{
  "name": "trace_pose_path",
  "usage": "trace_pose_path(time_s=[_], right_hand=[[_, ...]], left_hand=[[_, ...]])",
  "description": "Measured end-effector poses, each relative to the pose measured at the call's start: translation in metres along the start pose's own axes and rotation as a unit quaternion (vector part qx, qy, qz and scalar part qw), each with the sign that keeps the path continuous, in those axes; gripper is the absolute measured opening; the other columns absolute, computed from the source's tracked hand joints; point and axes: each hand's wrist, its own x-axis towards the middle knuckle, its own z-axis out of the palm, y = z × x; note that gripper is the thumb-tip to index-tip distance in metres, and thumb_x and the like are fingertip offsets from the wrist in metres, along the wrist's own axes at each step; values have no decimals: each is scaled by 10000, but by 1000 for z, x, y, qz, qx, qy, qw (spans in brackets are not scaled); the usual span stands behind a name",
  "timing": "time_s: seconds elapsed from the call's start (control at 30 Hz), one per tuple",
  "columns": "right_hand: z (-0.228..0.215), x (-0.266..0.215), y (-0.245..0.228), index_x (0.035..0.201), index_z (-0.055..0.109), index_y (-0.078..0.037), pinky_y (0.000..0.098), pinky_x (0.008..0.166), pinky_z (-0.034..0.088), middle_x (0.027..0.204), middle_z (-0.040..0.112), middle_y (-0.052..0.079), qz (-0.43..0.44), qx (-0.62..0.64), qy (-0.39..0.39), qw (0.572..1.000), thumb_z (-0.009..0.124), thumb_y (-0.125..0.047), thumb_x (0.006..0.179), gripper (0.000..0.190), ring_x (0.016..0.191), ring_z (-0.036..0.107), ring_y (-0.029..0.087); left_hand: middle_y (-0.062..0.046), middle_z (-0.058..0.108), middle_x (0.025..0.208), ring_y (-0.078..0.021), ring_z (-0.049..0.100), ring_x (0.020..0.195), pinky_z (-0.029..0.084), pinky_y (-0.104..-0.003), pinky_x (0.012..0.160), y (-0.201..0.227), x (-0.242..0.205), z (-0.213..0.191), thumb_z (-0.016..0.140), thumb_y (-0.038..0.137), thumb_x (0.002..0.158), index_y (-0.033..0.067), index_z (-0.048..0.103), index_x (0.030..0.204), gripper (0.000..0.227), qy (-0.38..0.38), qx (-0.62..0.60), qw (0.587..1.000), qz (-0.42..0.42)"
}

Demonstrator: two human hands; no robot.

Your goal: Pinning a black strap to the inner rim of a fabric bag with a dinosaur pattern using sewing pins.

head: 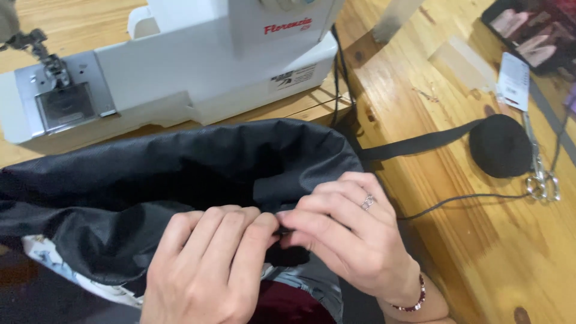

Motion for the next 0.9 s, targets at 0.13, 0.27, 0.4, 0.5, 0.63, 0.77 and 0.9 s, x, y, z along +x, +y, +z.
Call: trace_pose_path(time_s=[0.13, 0.27, 0.4, 0.5, 0.63, 0.77, 0.9], right_hand=[[8, 4, 3, 874, 688, -82, 400, 817, 433, 888, 676, 40, 19, 14, 6, 1000, 575, -215, 969, 198, 795, 610, 238], [16, 8, 5, 828, 675, -126, 390, 869, 379, 838, 679, -13, 59, 46, 14, 997, 547, -256, 961, 227, 752, 592, 193], [22, 13, 6, 821, 687, -147, 396, 910, 347, 832, 682, -34, 89, 50, 13, 995, 576, -254, 945, 198, 771, 610, 156], [23, 11, 13, 887, 713, -164, 406, 1002, 349, 879, 692, -46, 96, 43, -16, 994, 648, -276, 915, 132, 820, 605, 162], [24, 10, 16, 1024, 736, -179, 421, 1038, 412, 985, 663, -42, 75, 28, -1, 997, 672, -366, 889, 240, 878, 635, 142], [25, 17, 11, 849, 687, -160, 430, 986, 379, 882, 648, -40, 37, 1, -3, 999, 576, -278, 948, 190, 798, 620, 175], [31, 18, 10, 854, 663, -128, 488, 976, 383, 885, 668, -12, 3, -66, 1, 998, 513, -186, 995, 214, 803, 638, 211]], left_hand=[[-52, 644, 895, -195, 600, 727, 398, -330, 649, -9, 1, -3, 562, 129, 1029, 79, 653, 911, 157, 3, -49, 999, -11], [2, 661, 871, -172, 623, 748, 470, -308, 717, -21, 3, -13, 646, 128, 964, 91, 657, 907, 70, -26, -149, 987, -52], [-35, 610, 821, -225, 540, 662, 446, -344, 673, -27, 5, -12, 604, 123, 988, 67, 625, 905, 103, -51, -153, 984, -73], [-23, 596, 838, -198, 540, 682, 439, -336, 700, -29, 5, -2, 506, 123, 1035, 87, 603, 865, 199, -18, -61, 997, -33], [-51, 616, 900, -218, 560, 732, 426, -350, 719, -27, 4, 3, 480, 151, 1056, 90, 619, 941, 191, -31, -6, 999, -25], [-51, 636, 903, -202, 586, 747, 443, -333, 714, -25, 3, 5, 485, 76, 1022, 99, 647, 916, 194, -16, 20, 999, -21], [-44, 653, 888, -203, 610, 726, 459, -324, 681, -31, 1, 5, 531, 139, 1038, 100, 666, 906, 193, -1, 9, 1000, 3]])
